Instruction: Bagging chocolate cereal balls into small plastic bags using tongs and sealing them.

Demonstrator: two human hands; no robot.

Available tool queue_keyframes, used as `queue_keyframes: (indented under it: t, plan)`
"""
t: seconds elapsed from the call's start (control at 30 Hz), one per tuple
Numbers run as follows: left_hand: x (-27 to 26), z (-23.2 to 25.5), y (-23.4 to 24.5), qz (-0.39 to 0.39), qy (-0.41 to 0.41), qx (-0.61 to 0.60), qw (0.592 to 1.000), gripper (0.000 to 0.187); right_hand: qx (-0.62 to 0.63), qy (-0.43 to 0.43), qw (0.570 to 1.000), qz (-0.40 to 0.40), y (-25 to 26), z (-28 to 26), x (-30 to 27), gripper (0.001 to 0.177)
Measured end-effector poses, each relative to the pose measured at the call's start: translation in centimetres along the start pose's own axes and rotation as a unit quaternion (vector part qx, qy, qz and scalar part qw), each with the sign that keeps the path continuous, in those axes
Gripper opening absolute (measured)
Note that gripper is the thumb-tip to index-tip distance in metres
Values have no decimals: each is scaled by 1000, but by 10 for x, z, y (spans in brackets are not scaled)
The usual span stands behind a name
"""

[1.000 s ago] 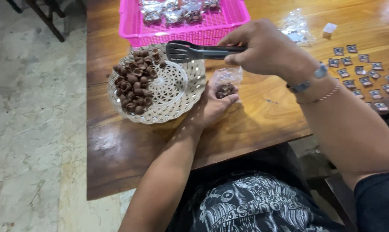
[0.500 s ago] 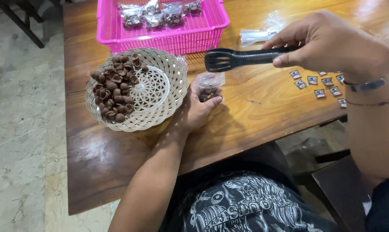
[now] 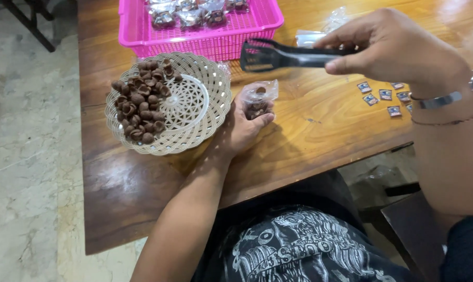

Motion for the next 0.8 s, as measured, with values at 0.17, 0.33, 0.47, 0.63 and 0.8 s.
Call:
queue_keyframes:
  t: [0.17, 0.33, 0.47, 0.63, 0.8]
  plan:
    - [1, 5, 0, 51, 33, 23, 998, 60, -42, 116, 992, 33, -28, -33, 38, 39]
    - [0, 1, 3, 39, 24, 59, 997, 53, -32, 53, 998, -23, -60, -73, 68, 38]
    - [1, -3, 5, 28, -11, 24, 999, 46, -42, 37, 997, -45, -77, -85, 82, 34]
    - [6, -8, 6, 31, -15, -34, 999, 66, -53, -1, 996, -65, -69, -85, 73, 24]
    - [-1, 5, 2, 39, 62, 15, 997, 55, -57, 73, 996, -16, -28, -37, 52, 29]
Point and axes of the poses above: each hand's wrist, its own x-axis towards the middle knuckle, its own y-axis out of the back of the hand, z = x × y, the point moved 7 cm from there along x, towards the middle knuckle, and after that the axes turned 8 degrees about y, right-handed, at the moved point
